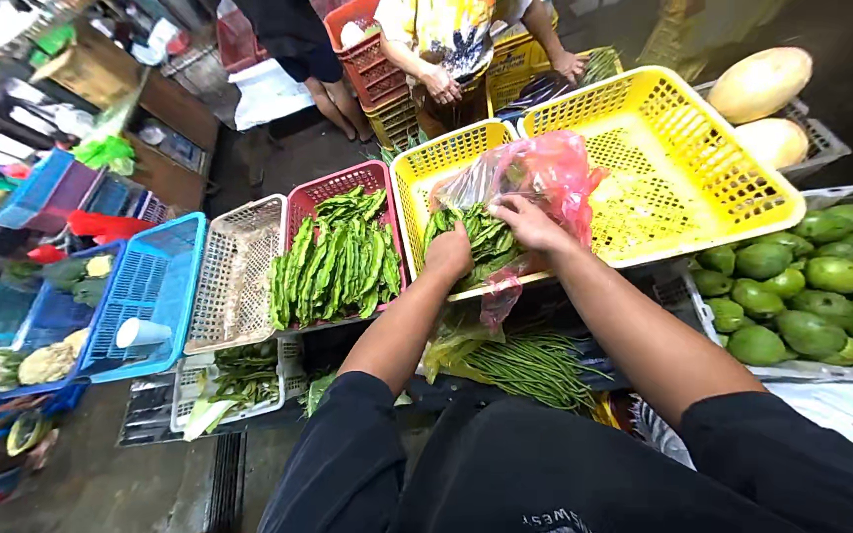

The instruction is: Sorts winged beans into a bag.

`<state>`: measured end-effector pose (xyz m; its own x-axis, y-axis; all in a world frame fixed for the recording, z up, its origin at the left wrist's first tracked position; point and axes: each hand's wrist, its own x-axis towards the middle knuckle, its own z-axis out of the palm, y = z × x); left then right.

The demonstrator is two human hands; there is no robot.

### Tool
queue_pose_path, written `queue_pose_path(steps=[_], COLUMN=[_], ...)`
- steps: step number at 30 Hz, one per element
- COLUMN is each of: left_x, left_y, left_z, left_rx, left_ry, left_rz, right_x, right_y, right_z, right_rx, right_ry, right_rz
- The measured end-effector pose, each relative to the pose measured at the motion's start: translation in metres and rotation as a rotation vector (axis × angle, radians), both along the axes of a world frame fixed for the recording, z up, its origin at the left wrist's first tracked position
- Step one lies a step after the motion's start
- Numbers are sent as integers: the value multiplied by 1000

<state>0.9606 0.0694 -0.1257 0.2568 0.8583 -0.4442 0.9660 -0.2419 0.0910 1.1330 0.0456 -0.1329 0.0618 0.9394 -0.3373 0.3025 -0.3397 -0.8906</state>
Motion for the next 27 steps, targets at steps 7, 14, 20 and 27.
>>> queue_pose_path(steps=[7, 14, 20, 27], left_x=[-45, -165, -243, -280], left_y=[46, 136, 196, 195], left_z=[116, 171, 116, 122], left_rx=[-71, 109, 120, 191], left_ry=[9, -127, -131, -239], left_rz=[-389, -174, -30, -4], right_x=[14, 7, -13, -67], right_y=[9, 2, 13, 64], right_z=[26, 26, 24, -8], right_rx=[53, 40, 1, -241], right_ry=[239, 200, -142, -843], right_rz=[-311, -361, -159, 75])
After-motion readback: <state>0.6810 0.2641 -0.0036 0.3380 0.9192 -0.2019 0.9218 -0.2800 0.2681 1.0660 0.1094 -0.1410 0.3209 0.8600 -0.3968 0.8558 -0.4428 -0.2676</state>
